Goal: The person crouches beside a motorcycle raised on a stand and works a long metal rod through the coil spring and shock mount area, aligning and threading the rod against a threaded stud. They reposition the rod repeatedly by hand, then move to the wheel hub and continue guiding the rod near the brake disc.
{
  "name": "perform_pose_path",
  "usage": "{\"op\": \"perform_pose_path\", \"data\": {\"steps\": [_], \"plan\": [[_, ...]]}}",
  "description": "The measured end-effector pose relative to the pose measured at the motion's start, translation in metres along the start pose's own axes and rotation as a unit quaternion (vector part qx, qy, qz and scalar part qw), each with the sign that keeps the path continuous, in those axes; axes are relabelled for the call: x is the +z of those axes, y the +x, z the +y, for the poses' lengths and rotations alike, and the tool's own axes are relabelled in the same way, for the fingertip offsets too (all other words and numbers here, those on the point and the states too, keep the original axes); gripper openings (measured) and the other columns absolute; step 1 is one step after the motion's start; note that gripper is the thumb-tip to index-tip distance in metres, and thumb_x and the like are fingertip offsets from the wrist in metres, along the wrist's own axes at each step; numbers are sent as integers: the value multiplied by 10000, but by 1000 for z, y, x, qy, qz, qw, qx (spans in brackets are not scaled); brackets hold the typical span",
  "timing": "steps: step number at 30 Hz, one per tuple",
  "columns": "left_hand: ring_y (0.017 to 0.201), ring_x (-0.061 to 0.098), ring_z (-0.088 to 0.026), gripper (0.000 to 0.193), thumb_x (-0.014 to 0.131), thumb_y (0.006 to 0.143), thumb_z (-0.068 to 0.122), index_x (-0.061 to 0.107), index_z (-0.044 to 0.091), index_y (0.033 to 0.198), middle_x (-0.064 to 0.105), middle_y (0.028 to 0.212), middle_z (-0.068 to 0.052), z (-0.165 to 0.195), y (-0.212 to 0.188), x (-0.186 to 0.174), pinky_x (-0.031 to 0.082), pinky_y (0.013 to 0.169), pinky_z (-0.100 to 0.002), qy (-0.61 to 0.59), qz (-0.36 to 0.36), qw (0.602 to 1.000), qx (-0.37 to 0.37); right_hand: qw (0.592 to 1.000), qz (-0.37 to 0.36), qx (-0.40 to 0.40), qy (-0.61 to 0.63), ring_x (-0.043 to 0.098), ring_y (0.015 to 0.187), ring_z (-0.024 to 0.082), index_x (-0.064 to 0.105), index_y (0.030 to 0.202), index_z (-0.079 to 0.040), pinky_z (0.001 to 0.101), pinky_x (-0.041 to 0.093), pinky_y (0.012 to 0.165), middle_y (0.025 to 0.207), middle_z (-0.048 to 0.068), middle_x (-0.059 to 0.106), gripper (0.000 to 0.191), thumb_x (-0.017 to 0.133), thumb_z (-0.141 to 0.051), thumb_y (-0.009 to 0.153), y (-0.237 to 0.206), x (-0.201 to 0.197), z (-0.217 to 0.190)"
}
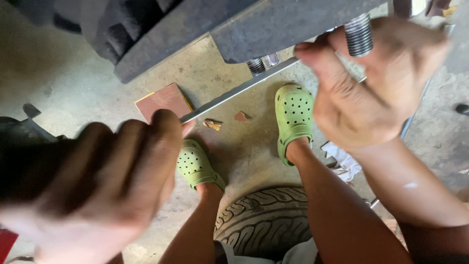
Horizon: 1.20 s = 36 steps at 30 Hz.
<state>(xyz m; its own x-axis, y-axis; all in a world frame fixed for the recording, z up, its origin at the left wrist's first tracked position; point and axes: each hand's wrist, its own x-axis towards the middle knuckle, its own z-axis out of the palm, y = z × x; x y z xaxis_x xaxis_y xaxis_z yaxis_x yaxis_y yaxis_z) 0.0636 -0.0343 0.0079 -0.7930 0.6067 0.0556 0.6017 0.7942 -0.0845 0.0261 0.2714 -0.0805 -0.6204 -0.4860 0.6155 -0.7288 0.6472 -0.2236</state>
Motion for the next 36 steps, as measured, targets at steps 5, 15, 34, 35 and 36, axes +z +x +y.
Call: {"op": "perform_pose_path", "data": {"steps": [5, 15, 34, 35, 36], "plan": [[548, 500, -70, 153, 692, 1050, 263, 758, 126, 1063, 620, 742, 45, -4, -18, 2, 296, 491, -212, -7, -24, 1000, -6, 1000, -10, 9, -4, 500, 1031, 319, 848, 1116, 10, 438, 402, 881, 1081, 120, 688, 315, 832, 70, 808, 5, -2, -9], [539, 627, -233, 184, 730, 848, 119, 773, -23, 956, 665, 665, -149, -23, -23, -19, 472, 488, -368, -107, -94, 990, -21, 997, 6, -56, 53, 634, 936, 233, 801, 1116, -44, 386, 383, 792, 1072, 61, 668, 235, 900, -106, 911, 18, 11, -23], [667, 640, -264, 112, 719, 967, 78, 735, -28, 1001, 694, 818, -131, -26, -109, 20, 508, 650, -343, -86, 63, 994, -17, 843, -194, 394, 312, 689, 658, 113, 690, 981, 33, 271, 529, 584, 779, 56, 691, 135, 650, -85, 1035, 62, -9, -50], [670, 635, -259, 131, 717, 995, 103, 745, -21, 1024, 684, 809, -119, -24, -112, 22, 501, 656, -335, -88, 71, 992, -46, 874, -199, 351, 270, 696, 705, 158, 689, 1029, 52, 301, 533, 613, 832, 89, 696, 113, 662, -56, 1047, 67, -12, -53], [673, 630, -255, 151, 716, 1022, 129, 754, -14, 1047, 673, 800, -108, -22, -114, 23, 494, 661, -327, -91, 79, 990, -75, 902, -205, 304, 229, 701, 752, 204, 688, 1076, 73, 333, 535, 642, 885, 123, 701, 101, 674, -25, 1059, 70, -15, -54]]}}
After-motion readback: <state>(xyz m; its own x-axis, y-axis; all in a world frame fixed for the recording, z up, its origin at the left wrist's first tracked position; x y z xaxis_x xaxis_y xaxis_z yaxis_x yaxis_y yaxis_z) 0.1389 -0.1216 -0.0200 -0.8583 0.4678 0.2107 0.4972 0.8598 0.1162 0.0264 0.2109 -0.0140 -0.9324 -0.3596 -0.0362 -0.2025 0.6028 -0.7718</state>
